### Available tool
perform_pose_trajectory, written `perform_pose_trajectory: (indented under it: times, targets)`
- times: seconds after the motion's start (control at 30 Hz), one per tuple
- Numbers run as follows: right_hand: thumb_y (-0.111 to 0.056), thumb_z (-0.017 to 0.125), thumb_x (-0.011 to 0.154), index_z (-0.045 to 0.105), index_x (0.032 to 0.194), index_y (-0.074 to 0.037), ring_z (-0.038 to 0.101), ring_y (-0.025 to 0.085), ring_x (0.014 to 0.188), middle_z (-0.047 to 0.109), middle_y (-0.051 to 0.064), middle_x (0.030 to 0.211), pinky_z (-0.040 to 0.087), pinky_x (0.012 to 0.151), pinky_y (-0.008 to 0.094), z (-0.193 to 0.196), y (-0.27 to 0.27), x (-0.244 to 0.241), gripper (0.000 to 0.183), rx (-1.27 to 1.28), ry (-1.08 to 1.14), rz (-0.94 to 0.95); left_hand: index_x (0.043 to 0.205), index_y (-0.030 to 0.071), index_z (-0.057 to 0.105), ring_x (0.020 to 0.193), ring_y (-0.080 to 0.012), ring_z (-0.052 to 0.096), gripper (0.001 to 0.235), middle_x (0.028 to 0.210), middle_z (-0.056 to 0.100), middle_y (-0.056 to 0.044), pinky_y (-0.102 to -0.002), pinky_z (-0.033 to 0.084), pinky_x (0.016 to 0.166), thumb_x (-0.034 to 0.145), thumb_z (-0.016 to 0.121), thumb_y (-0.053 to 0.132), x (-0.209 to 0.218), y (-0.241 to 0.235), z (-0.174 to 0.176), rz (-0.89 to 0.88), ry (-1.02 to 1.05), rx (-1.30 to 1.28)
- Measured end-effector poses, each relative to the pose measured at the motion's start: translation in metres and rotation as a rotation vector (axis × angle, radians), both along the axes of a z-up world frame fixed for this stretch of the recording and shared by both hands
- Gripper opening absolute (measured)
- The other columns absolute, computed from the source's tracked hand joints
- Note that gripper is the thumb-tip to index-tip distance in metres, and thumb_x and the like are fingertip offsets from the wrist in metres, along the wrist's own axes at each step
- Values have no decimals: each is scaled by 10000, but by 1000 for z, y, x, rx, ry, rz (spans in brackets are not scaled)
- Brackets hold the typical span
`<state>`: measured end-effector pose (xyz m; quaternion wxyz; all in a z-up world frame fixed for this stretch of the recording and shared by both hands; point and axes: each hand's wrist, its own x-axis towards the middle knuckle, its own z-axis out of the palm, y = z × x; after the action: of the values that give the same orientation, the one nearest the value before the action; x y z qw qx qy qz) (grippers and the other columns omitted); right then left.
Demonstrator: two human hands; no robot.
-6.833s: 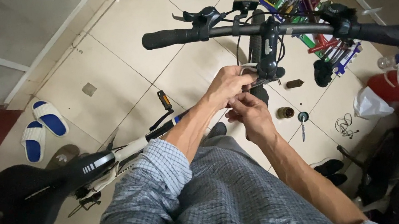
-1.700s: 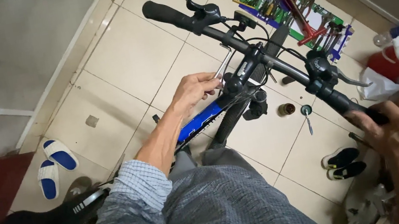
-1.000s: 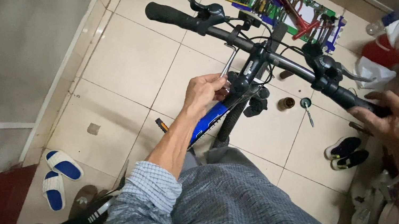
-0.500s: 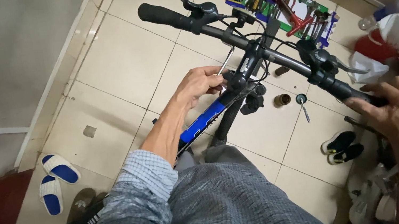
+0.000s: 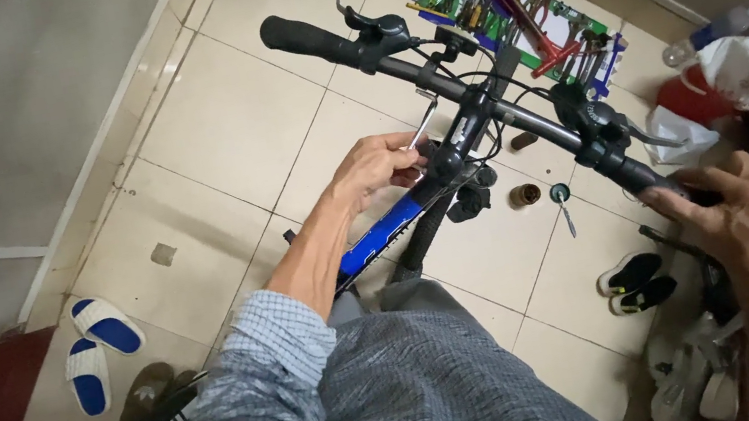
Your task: The person uses an Allen key to loosen and remove a bolt from the bicycle handlebar stem. They then apply grease to the bolt using a toothbrush and reinsert it into the stem, tightening it back into place.
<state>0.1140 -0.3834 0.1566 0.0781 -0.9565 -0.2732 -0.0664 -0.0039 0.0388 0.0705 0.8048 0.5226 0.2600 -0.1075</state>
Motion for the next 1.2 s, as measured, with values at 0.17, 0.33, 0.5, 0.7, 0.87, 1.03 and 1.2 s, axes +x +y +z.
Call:
perform_pose_trajectory:
  times: [0.17,0.33,0.5,0.7,0.87,1.03,1.2]
  targets:
    - [-401,854,810,829,1073,-49,501,185,793,619,92,885,434,691,298,-3,-4,-1,440,-59,-73,105,1191,26,760,599,-131,642,343,840,780,-110,-222,522,533,921,676,222,8,1,2,-66,22,179]
    - [-430,895,799,821,1055,4,476,192,695,545,118,837,389,571,305,-10,-12,7,510,-27,-55,30,1156,-29,745,621,-141,637,265,904,743,-120,-245,537,558,970,626,118,7,-7,-22,92,-16,-57]
    - [-299,944,821,812,1101,60,483,209,690,539,126,844,392,588,322,-1,-4,3,474,55,-32,52,1137,-47,745,621,-148,632,263,852,708,-108,-251,512,556,964,646,124,4,-10,-14,155,12,-107]
    - [-386,916,810,812,1069,38,503,214,689,576,153,863,387,551,319,-3,-3,5,508,-3,-2,-25,1104,-39,754,626,-153,635,245,807,705,-95,-254,511,570,966,637,126,3,-10,-15,136,-10,-95]
    - [-357,939,805,813,1081,34,486,193,678,539,107,819,388,567,310,-5,-5,5,494,66,-27,2,1066,-58,746,637,-161,636,235,839,702,-108,-258,516,601,964,614,107,3,-14,-19,152,-6,-126]
    - [-340,935,792,811,1091,38,491,209,674,562,147,848,380,539,321,1,3,2,497,12,34,-69,1089,-95,722,641,-171,600,257,933,720,-171,-265,503,611,924,619,73,5,-17,-29,204,-12,-223]
    - [-371,906,813,810,1063,16,482,207,686,550,139,862,379,557,319,2,3,2,471,-14,54,-83,1153,-63,719,616,-142,613,276,969,749,-151,-239,499,573,943,628,91,1,-15,-16,200,-2,-218]
